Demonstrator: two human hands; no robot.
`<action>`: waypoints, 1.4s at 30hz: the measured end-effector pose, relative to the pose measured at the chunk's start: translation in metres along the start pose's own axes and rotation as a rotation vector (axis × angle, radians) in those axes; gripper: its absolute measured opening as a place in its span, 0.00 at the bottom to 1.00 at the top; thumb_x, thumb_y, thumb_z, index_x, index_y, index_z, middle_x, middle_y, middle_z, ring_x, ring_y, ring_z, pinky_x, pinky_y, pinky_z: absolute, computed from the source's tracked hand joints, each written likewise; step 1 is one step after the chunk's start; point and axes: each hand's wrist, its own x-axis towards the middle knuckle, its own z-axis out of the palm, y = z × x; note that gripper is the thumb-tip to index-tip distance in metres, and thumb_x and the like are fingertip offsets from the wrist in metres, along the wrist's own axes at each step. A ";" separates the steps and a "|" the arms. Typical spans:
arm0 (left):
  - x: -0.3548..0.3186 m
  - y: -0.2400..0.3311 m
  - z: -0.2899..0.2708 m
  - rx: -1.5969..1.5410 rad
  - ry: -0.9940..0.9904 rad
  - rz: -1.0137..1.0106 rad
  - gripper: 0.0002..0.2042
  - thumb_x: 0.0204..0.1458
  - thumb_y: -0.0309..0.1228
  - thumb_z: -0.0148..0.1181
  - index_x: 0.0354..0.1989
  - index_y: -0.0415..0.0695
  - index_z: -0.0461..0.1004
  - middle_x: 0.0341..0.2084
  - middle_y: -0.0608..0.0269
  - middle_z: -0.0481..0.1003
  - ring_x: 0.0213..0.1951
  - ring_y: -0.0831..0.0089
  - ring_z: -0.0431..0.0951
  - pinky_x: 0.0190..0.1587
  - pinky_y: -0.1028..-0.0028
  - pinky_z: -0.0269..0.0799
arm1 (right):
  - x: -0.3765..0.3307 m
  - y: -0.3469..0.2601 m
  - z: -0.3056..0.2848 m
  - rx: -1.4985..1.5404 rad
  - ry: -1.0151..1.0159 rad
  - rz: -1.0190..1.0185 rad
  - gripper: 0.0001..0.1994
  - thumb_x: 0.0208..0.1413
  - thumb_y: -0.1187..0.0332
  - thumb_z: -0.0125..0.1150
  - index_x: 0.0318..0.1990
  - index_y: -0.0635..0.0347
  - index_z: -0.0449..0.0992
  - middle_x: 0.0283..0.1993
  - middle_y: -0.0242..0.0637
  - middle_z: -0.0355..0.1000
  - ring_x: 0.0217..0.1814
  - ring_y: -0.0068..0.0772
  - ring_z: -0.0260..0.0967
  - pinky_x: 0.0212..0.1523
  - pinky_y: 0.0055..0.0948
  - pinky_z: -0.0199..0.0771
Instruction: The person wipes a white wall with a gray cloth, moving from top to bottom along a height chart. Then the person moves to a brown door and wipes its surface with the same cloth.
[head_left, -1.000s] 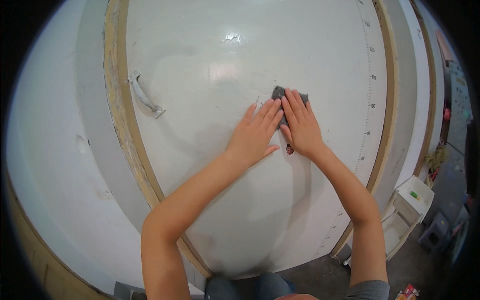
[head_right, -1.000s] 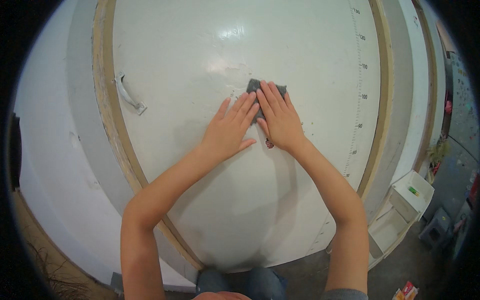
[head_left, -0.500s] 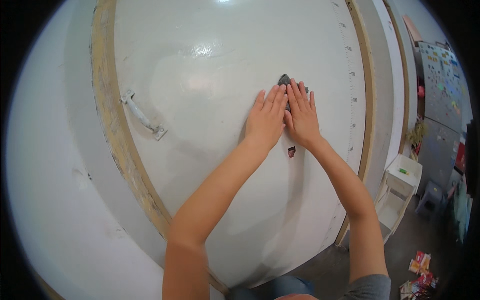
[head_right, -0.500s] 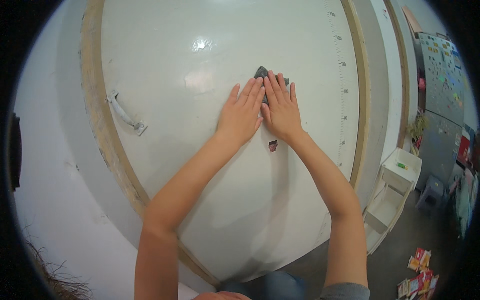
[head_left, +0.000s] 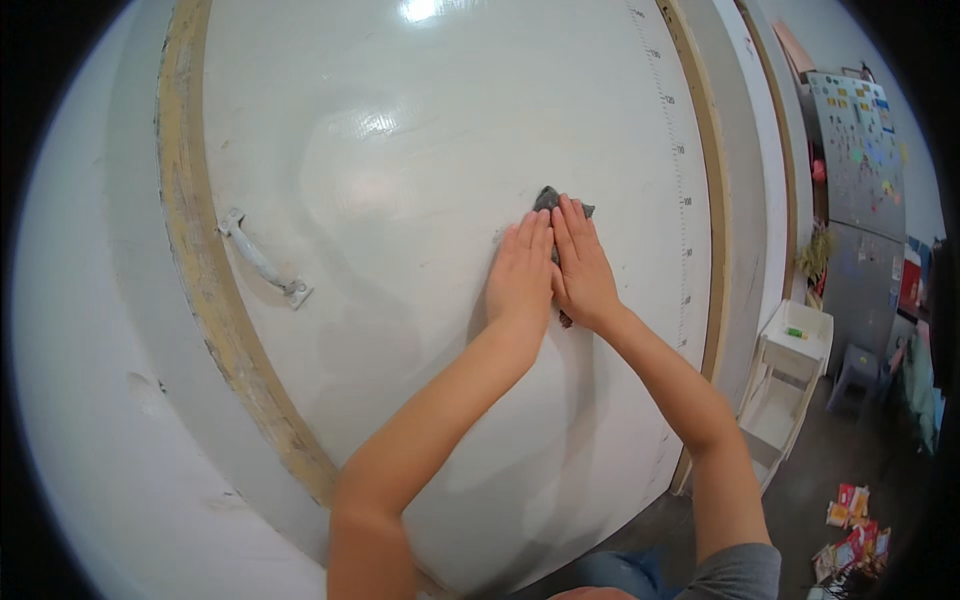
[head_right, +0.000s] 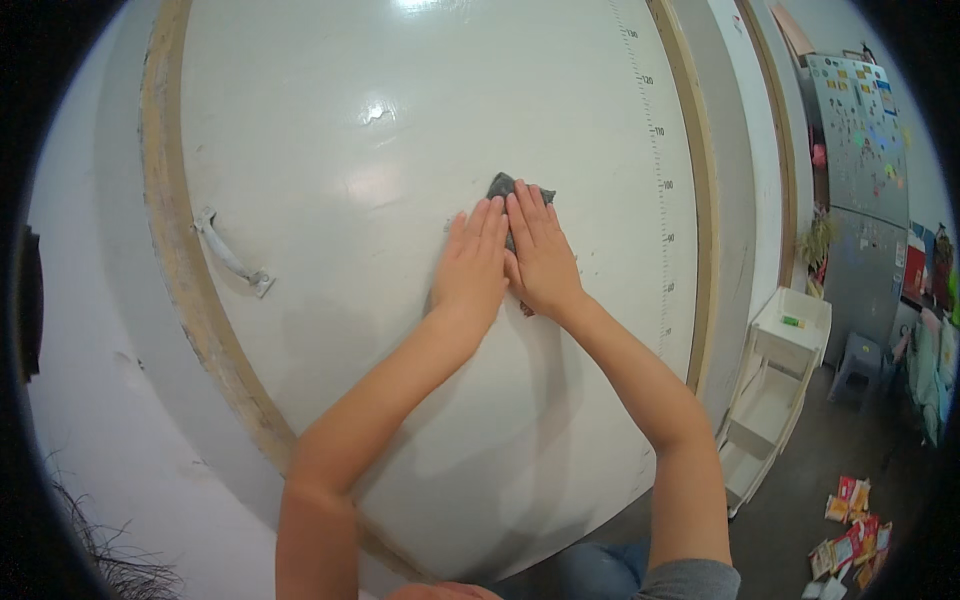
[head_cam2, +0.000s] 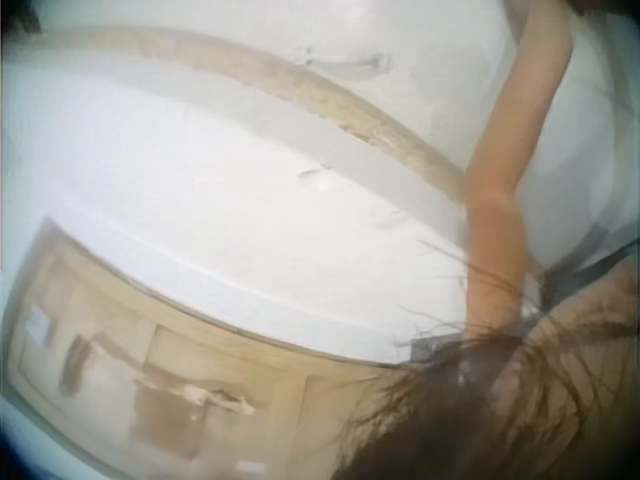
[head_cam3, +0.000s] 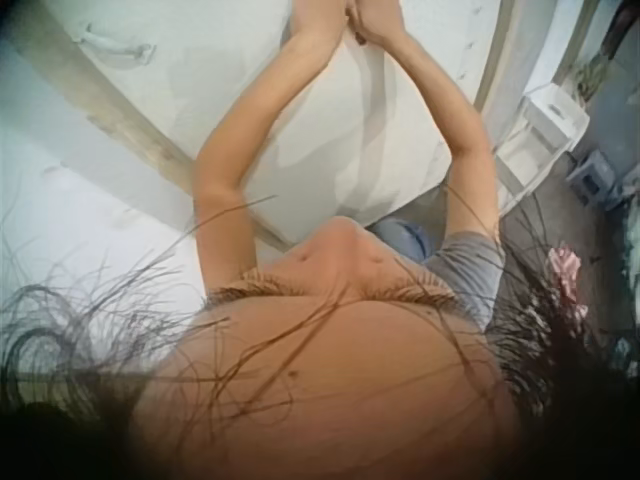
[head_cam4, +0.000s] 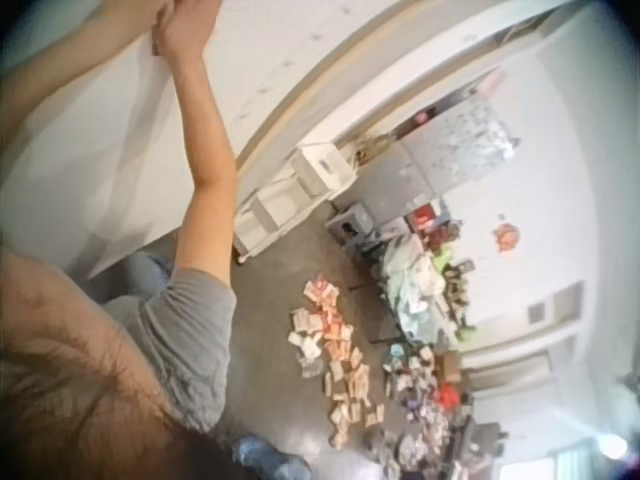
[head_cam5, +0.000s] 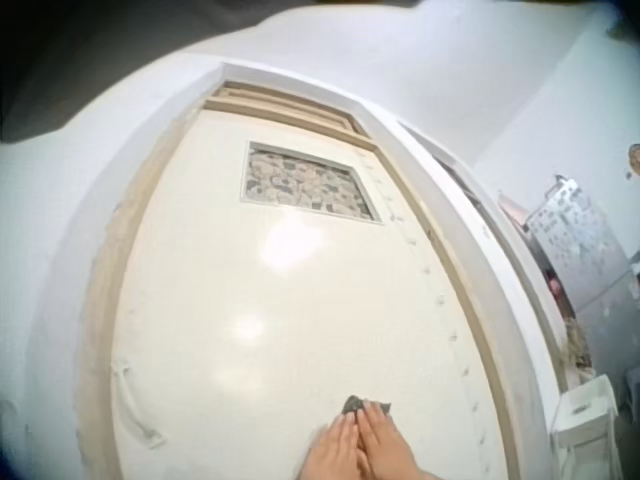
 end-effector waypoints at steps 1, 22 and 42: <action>-0.001 -0.001 0.000 -0.044 -0.012 0.010 0.36 0.57 0.52 0.49 0.70 0.46 0.51 0.71 0.62 0.47 0.72 0.67 0.42 0.71 0.61 0.37 | 0.000 0.004 -0.001 0.000 -0.018 -0.025 0.32 0.59 0.63 0.50 0.68 0.68 0.50 0.74 0.50 0.43 0.76 0.53 0.39 0.72 0.50 0.42; 0.011 0.071 -0.019 -0.288 0.006 0.045 0.43 0.45 0.55 0.63 0.67 0.47 0.57 0.70 0.54 0.49 0.71 0.61 0.48 0.69 0.55 0.44 | -0.022 0.119 -0.035 0.041 -0.120 -0.382 0.34 0.51 0.56 0.63 0.65 0.56 0.61 0.72 0.34 0.51 0.75 0.37 0.45 0.71 0.46 0.46; 0.082 0.124 -0.031 -0.285 0.046 0.097 0.40 0.47 0.56 0.61 0.66 0.48 0.59 0.70 0.54 0.50 0.71 0.63 0.47 0.68 0.56 0.45 | -0.044 0.193 -0.053 0.161 -0.158 -0.281 0.32 0.54 0.64 0.59 0.65 0.64 0.59 0.73 0.42 0.48 0.76 0.42 0.42 0.72 0.43 0.46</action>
